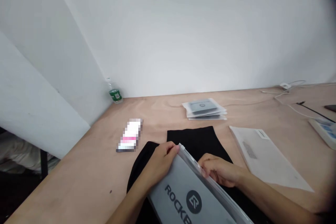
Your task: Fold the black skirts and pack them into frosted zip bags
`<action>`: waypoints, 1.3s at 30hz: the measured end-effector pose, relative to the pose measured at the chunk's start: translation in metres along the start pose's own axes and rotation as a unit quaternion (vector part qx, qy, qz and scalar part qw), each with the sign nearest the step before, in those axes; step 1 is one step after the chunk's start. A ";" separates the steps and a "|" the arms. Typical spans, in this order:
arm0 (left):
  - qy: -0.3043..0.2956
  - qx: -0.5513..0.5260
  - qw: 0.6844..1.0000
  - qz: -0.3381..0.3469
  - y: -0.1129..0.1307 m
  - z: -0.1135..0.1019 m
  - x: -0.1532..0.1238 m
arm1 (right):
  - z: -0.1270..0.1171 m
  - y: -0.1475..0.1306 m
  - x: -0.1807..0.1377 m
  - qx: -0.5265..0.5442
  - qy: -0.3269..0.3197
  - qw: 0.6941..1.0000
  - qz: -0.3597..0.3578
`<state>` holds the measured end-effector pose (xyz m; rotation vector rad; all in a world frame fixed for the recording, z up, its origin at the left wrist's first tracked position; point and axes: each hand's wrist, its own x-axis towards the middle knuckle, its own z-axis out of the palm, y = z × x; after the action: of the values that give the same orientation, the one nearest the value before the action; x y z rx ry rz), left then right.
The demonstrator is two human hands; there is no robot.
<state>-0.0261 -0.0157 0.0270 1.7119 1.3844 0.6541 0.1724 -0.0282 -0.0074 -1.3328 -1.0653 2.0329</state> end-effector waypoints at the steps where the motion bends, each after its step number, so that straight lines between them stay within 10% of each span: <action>1: 0.005 0.001 1.000 -0.001 -0.001 0.005 0.000 | 0.001 -0.002 0.001 -0.004 -0.009 1.000 -0.003; 9: -0.027 -0.033 0.999 -0.022 0.005 0.026 -0.009 | 0.017 -0.015 0.017 -0.097 -0.002 0.976 -0.197; 19: 0.091 -0.111 0.988 -0.060 -0.023 -0.003 0.005 | -0.009 -0.013 -0.009 -0.192 -0.022 0.967 -0.164; 28: 0.253 -0.192 0.945 -0.082 -0.044 -0.015 0.015 | -0.041 -0.009 -0.012 0.036 0.006 0.997 -0.072; 33: 0.372 -0.279 0.882 -0.073 -0.025 0.010 0.005 | -0.021 -0.012 -0.011 0.355 0.063 0.925 -0.119; 39: 0.245 -0.366 0.897 -0.029 0.009 0.056 -0.036 | 0.016 -0.017 -0.010 0.388 0.087 0.910 -0.119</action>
<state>0.0145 -0.0663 0.0084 0.9238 1.2597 1.4316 0.1613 -0.0313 0.0150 -0.8792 -0.2447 1.8046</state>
